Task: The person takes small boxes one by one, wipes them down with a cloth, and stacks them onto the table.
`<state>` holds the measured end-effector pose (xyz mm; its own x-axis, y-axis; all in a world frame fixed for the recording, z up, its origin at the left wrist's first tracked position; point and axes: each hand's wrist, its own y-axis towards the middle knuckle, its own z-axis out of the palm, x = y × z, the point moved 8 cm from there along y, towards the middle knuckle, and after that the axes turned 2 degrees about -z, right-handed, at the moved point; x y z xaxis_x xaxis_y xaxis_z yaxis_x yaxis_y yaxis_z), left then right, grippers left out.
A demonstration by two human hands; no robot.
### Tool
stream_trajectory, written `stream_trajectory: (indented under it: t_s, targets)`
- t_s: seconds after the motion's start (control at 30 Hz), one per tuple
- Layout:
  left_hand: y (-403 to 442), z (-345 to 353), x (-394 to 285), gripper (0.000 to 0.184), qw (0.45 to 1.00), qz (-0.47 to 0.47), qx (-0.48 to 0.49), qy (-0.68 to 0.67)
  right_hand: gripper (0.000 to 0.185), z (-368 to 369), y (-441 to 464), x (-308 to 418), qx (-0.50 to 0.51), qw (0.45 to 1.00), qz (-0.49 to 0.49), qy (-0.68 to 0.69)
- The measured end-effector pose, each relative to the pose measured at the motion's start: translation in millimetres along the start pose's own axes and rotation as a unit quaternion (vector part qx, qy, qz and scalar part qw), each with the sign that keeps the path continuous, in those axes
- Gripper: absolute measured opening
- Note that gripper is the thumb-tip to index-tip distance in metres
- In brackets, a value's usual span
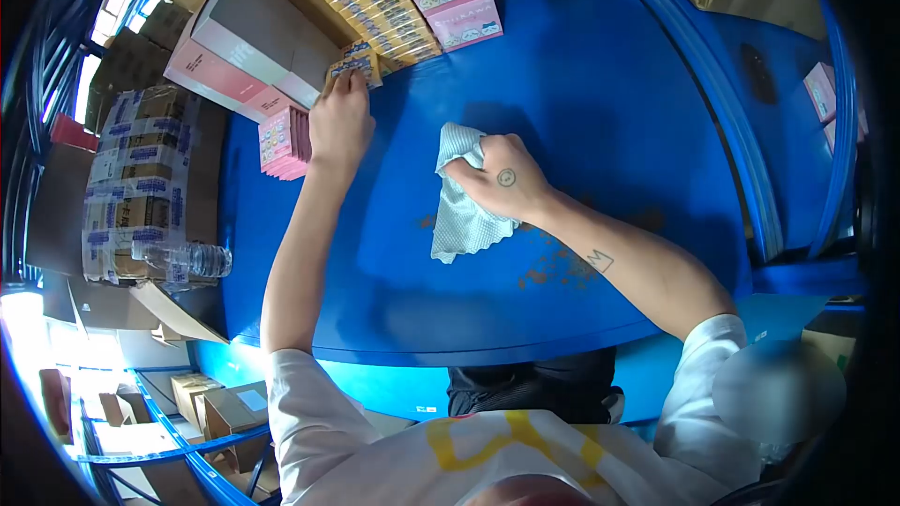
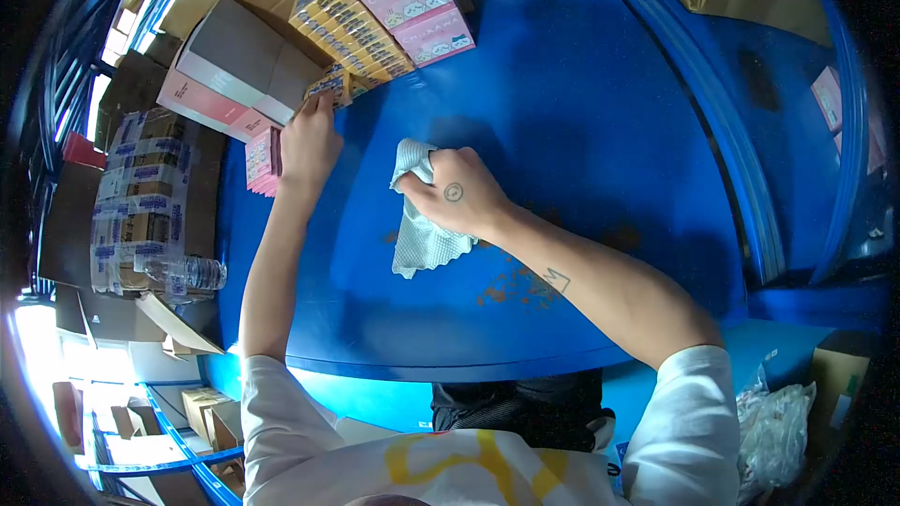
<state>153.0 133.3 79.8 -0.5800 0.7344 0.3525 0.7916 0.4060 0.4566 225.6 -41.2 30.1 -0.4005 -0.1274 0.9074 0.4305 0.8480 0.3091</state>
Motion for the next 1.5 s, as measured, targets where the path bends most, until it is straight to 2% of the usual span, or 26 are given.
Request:
stream_trajectory:
  t_s: [0.07, 0.23, 0.37, 0.57, 0.7, 0.73, 0.87, 0.93, 0.97, 1.03, 1.07, 1.2, 1.4, 1.5]
  targets:
    - [5, 11, 2, 0.033, 1.000, -0.011, 0.022, -0.005, 0.031, -1, 0, 0, -0.002, 1.000, -0.007, 0.000]
    - [18, 33, 9, 0.033, 1.000, 0.009, -0.008, -0.022, 0.031, 0, 0, 2, -0.003, 1.000, -0.008, -0.020]
    - [30, 43, 13, 0.033, 0.998, -0.032, 0.037, -0.044, 0.035, 0, 0, 6, 0.004, 1.000, -0.006, -0.021]
    - [41, 58, 20, 0.037, 0.993, -0.083, 0.068, -0.057, 0.031, 1, -1, 4, 0.016, 0.999, -0.002, -0.038]
    - [37, 53, 20, 0.031, 0.995, -0.039, -0.054, -0.073, 0.031, 3, -1, 2, 0.022, 0.999, 0.011, -0.035]
    - [36, 43, 20, 0.031, 0.995, -0.041, -0.058, -0.071, 0.031, 5, -1, 2, 0.022, 0.999, 0.006, -0.036]
    - [34, -1, 15, 0.026, 0.986, -0.150, 0.046, -0.048, 0.032, 5, -2, -6, -0.010, 0.998, -0.048, -0.034]
    - [38, -57, 9, 0.013, 0.986, -0.128, -0.086, -0.065, 0.032, 2, -3, -6, -0.010, 0.999, -0.031, -0.028]
    - [43, -68, 11, 0.013, 0.986, -0.131, -0.081, -0.062, 0.032, 3, -4, -5, 0.003, 1.000, -0.017, -0.026]
    - [50, -119, -4, 0.020, 0.943, -0.002, -0.332, -0.034, 0.033, 4, -2, -2, 0.032, 0.999, 0.004, -0.032]
    - [58, -120, -1, 0.020, 0.942, -0.008, -0.334, -0.034, 0.033, 5, -2, 0, 0.037, 0.999, 0.002, -0.036]
    - [107, -87, 3, 0.026, 0.995, 0.002, -0.083, -0.050, 0.033, 2, -3, -1, 0.031, 0.998, 0.019, -0.050]
    - [101, -82, 11, 0.030, 0.982, 0.004, -0.180, -0.061, 0.033, 1, -2, 1, 0.030, 0.999, -0.002, -0.036]
    - [74, -107, 16, 0.030, 0.943, 0.055, -0.317, -0.087, 0.029, 0, -2, 1, 0.048, 0.998, 0.022, -0.030]
